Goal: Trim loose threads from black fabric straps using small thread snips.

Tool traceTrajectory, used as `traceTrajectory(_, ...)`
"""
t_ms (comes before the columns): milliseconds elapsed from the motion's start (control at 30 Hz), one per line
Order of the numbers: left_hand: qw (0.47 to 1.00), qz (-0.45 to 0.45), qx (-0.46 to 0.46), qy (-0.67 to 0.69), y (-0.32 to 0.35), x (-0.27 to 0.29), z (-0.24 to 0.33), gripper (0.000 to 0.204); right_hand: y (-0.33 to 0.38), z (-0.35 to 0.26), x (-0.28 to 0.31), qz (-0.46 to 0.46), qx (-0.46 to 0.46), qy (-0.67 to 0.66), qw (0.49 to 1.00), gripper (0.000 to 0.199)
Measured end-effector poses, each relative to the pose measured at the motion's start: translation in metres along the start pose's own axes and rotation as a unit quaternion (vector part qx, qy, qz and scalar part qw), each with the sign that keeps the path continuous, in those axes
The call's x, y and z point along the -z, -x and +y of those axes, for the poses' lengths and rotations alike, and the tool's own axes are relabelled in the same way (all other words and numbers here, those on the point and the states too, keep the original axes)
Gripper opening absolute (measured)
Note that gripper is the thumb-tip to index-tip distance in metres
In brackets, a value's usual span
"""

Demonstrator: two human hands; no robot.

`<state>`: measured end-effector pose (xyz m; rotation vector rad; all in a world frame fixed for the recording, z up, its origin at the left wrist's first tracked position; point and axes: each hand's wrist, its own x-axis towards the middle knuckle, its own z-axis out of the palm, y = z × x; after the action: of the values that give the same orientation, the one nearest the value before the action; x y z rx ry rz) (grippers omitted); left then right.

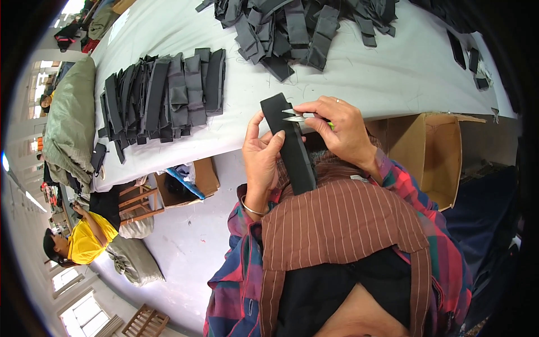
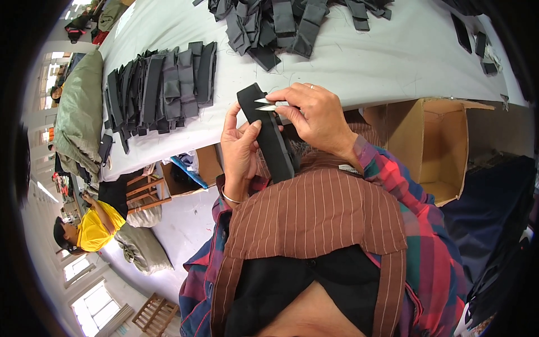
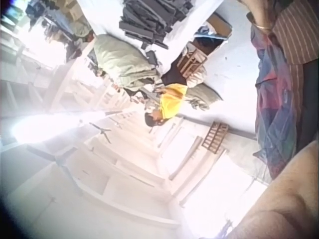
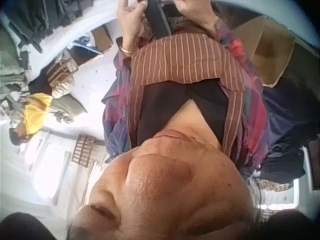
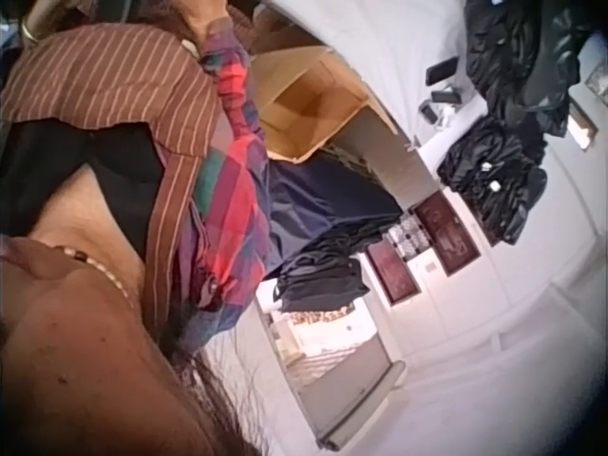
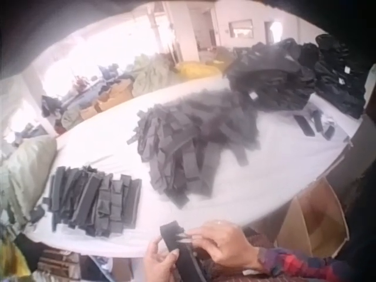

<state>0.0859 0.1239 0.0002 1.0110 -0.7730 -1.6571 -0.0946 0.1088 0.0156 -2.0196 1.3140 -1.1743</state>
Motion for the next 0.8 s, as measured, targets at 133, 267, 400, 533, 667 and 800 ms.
traceTrajectory(133, 1.0, -0.019, 0.005, -0.014, 0.002, -0.001, -0.003, 0.066, -0.004, -0.002, 0.005, 0.017, -0.026, -0.013, 0.999, 0.015)
traceTrajectory(267, 1.0, -0.014, 0.009, -0.022, 0.006, 0.004, -0.012, 0.052, -0.004, 0.0, 0.005, 0.023, -0.019, -0.017, 0.999, 0.015)
traceTrajectory(400, 0.999, 0.021, 0.031, 0.008, 0.013, 0.008, -0.024, 0.028, -0.001, -0.005, 0.002, -0.005, -0.061, -0.09, 0.994, 0.019)
traceTrajectory(533, 0.996, 0.027, 0.051, -0.068, 0.021, 0.018, -0.029, 0.022, 0.009, -0.003, 0.004, -0.097, -0.187, -0.161, 0.964, 0.023)
traceTrajectory(667, 0.988, -0.061, 0.128, 0.057, 0.031, 0.013, -0.012, 0.014, 0.019, 0.001, 0.001, -0.083, -0.177, -0.183, 0.963, 0.022)
traceTrajectory(800, 0.989, -0.011, 0.134, 0.053, 0.034, 0.013, -0.008, 0.016, 0.025, 0.002, 0.003, -0.079, -0.117, -0.135, 0.981, 0.021)
